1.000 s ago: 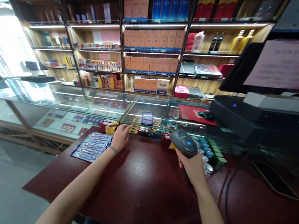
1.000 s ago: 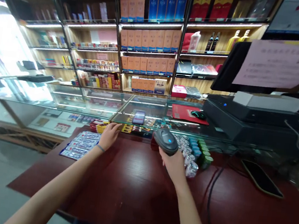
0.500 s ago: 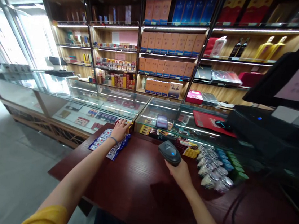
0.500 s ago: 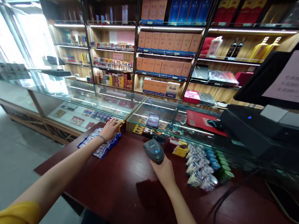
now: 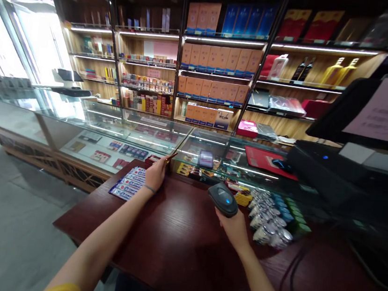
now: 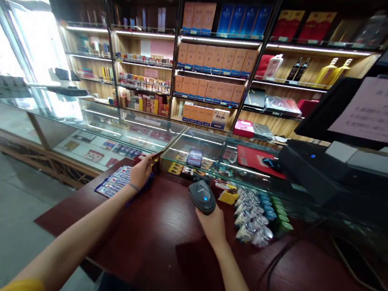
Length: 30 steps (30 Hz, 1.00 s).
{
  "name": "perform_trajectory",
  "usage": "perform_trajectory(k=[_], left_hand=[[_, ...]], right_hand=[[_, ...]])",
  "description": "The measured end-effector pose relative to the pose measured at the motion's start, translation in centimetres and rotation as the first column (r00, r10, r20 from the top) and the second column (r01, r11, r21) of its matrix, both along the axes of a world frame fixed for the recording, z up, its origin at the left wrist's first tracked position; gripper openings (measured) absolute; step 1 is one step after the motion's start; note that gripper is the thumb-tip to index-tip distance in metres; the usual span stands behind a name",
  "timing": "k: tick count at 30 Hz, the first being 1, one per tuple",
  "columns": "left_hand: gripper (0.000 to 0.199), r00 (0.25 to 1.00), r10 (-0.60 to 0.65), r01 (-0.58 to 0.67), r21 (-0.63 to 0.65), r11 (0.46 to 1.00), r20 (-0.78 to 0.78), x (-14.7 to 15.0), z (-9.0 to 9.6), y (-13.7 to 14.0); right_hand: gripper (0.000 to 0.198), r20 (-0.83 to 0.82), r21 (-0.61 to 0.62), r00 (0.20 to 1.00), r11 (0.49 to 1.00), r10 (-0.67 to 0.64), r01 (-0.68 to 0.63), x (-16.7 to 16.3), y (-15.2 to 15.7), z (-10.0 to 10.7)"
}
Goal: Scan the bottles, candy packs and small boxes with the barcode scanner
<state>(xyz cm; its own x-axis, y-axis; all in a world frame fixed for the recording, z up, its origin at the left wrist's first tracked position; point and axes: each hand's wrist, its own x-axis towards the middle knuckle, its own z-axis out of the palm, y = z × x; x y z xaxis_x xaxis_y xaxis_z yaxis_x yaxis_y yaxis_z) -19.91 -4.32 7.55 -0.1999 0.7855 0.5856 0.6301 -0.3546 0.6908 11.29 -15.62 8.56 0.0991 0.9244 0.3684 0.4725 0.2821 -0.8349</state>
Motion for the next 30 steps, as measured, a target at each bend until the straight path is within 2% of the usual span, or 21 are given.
perform_trajectory(k=[2, 3, 4, 5, 7, 8, 9, 11, 13, 17, 20, 22, 26, 30], left_hand=[[0.032, 0.953, 0.009, -0.021, 0.039, 0.999, 0.303, 3.0, -0.2, -0.8], [0.029, 0.878, -0.027, 0.013, 0.034, 0.999, 0.479, 4.6, -0.5, -1.1], [0.026, 0.751, -0.067, 0.070, 0.021, 0.997, 0.657, 6.1, -0.9, -1.4], [0.024, 0.592, -0.099, 0.146, 0.015, 0.989, 0.800, 7.4, -1.4, -1.6], [0.021, 0.313, -0.134, 0.275, 0.045, 0.960, 0.940, 9.3, -2.6, -2.1], [0.019, 0.209, -0.135, 0.316, 0.064, 0.946, 0.969, 9.9, -3.2, -2.3], [0.017, 0.134, -0.132, 0.351, 0.077, 0.933, 0.982, 10.3, -3.7, -2.5], [0.014, 0.052, -0.117, 0.400, 0.087, 0.912, 0.992, 10.5, -4.7, -3.0], [0.012, 0.037, -0.101, 0.426, 0.075, 0.902, 0.994, 10.4, -5.2, -3.2], [0.013, 0.091, -0.096, 0.415, 0.050, 0.909, 0.991, 10.1, -5.5, -3.4], [0.013, 0.049, -0.127, 0.428, 0.094, 0.899, 0.991, 10.2, -5.4, -3.5], [0.013, 0.026, -0.138, 0.439, 0.112, 0.892, 0.990, 10.3, -5.3, -3.5], [0.014, 0.062, -0.132, 0.454, 0.090, 0.887, 0.989, 10.4, -5.3, -3.6], [0.012, 0.067, -0.129, 0.448, 0.086, 0.890, 0.989, 10.3, -5.7, -3.3]], right_hand=[[0.027, -0.008, -0.004, 1.000, 1.000, -0.019, 0.019, 0.4, 0.1, -0.2], [0.030, -0.008, -0.005, 1.000, 1.000, -0.030, 0.030, 0.6, 0.1, -0.4], [0.033, -0.005, -0.006, 0.999, 0.999, -0.039, 0.039, 0.9, 0.1, -0.5], [0.037, 0.000, -0.005, 0.999, 0.999, -0.044, 0.044, 1.0, 0.1, -0.7], [0.046, 0.018, -0.008, 0.999, 0.999, -0.043, 0.043, 1.3, 0.0, -0.8], [0.049, 0.035, -0.019, 0.999, 0.999, -0.035, 0.035, 1.4, -0.2, -0.9], [0.051, 0.060, -0.038, 0.998, 0.999, -0.018, 0.021, 1.3, -0.3, -0.8], [0.050, 0.131, -0.090, 0.991, 0.996, 0.022, -0.010, 1.1, -0.6, -0.8], [0.049, 0.203, -0.143, 0.978, 0.989, 0.058, -0.029, 0.6, -0.8, -0.7], [0.051, 0.326, -0.229, 0.937, 0.972, 0.126, -0.051, -0.1, -1.0, -0.5], [0.044, 0.395, -0.259, 0.907, 0.965, 0.146, -0.042, -0.2, -1.0, -0.4], [0.042, 0.378, -0.237, 0.917, 0.971, 0.131, -0.040, -0.1, -1.0, -0.4], [0.033, 0.303, -0.196, 0.945, 0.979, 0.122, -0.063, 0.1, -1.1, -0.3], [0.033, 0.285, -0.215, 0.952, 0.975, 0.114, -0.053, 0.3, -1.2, 0.0]])
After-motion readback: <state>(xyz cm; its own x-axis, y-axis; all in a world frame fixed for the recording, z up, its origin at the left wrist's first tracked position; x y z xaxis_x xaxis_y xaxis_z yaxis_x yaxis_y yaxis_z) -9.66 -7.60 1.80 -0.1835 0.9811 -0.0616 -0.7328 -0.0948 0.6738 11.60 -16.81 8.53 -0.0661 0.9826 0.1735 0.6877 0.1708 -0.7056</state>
